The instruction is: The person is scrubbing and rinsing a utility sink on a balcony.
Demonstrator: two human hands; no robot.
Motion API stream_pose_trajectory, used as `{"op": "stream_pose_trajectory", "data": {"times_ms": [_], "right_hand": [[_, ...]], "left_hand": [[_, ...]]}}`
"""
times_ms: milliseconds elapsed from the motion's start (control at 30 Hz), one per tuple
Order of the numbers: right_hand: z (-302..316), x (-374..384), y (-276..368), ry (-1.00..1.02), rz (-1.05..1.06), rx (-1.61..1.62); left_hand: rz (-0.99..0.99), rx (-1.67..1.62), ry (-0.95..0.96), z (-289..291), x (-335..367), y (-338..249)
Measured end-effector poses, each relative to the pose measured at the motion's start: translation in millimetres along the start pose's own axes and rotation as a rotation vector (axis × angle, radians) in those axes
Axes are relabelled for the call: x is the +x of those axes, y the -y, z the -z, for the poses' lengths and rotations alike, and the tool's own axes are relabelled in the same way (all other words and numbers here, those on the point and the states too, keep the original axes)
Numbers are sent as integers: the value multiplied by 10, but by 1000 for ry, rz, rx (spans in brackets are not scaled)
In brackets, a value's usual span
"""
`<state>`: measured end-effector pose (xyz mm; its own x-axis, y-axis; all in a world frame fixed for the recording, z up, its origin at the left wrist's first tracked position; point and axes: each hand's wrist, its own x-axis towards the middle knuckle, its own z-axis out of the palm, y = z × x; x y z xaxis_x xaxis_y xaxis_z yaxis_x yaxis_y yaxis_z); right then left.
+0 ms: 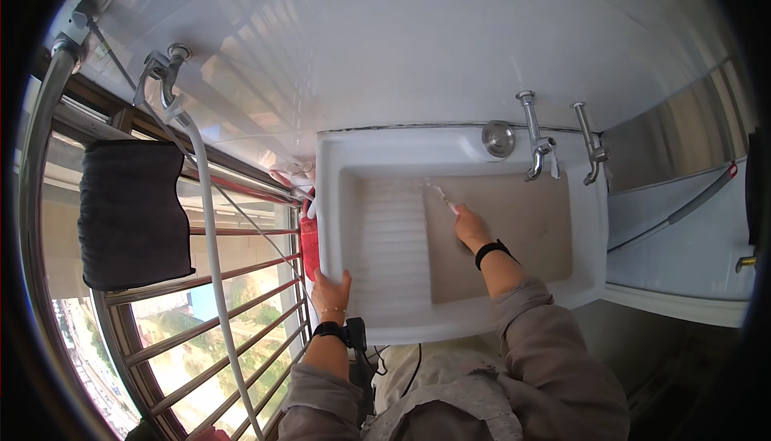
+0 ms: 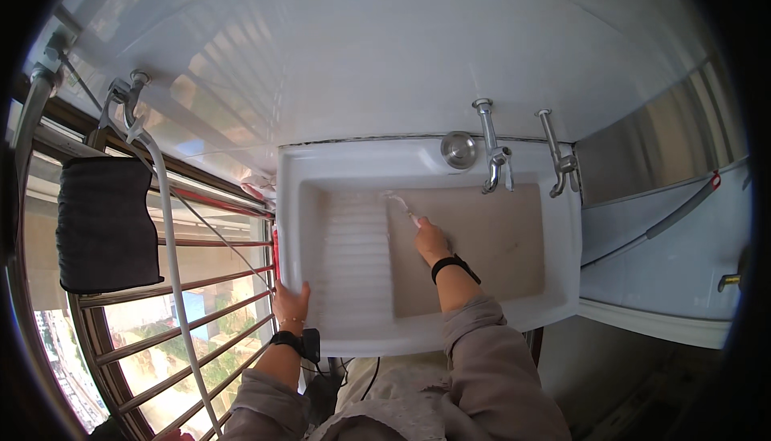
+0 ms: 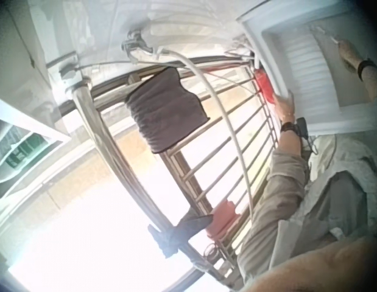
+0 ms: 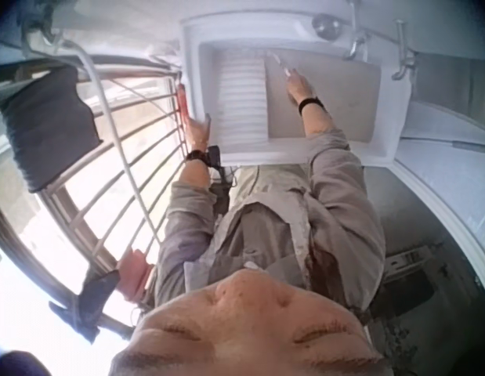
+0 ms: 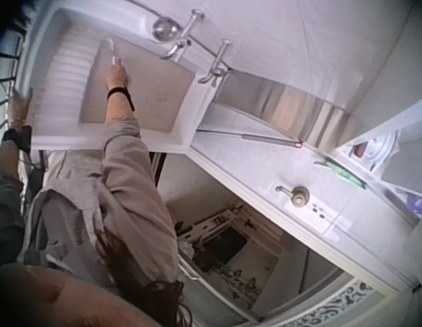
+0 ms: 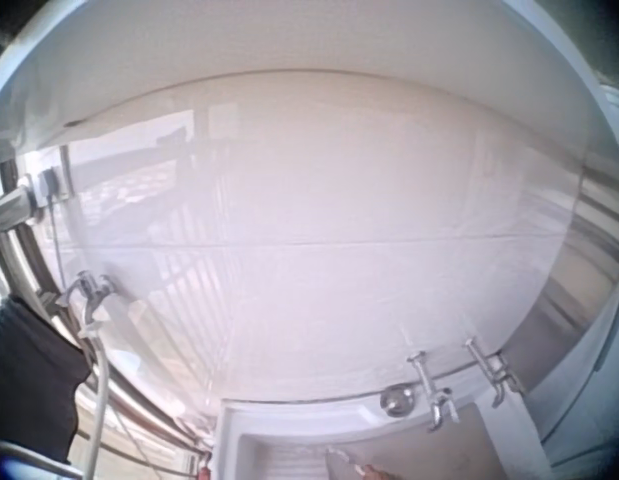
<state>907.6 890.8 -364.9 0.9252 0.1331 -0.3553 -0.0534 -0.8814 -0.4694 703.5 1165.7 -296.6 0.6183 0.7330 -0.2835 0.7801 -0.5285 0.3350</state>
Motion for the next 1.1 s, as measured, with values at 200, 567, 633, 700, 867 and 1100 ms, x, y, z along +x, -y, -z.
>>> {"op": "stream_pose_trajectory", "data": {"times_ms": [200,567,633,700,867,1100], "right_hand": [[703,-186,-582,37,-234,-228],[-155,-462,1203,214,292,130],[-402,-455,1364,214,327,148],[-504,-371,1346,216,360,165],[-318,-51,669,29,261,59],[425,17,-271,68,45,-129]], "left_hand": [[-7,-5,-24,40,-18,-31],[1,13,-46,50,-52,-89],[13,17,-51,73,-52,-85],[41,18,-23,80,-43,-63],[6,-2,-24,58,-37,-74],[15,6,7,51,-17,-62]]}}
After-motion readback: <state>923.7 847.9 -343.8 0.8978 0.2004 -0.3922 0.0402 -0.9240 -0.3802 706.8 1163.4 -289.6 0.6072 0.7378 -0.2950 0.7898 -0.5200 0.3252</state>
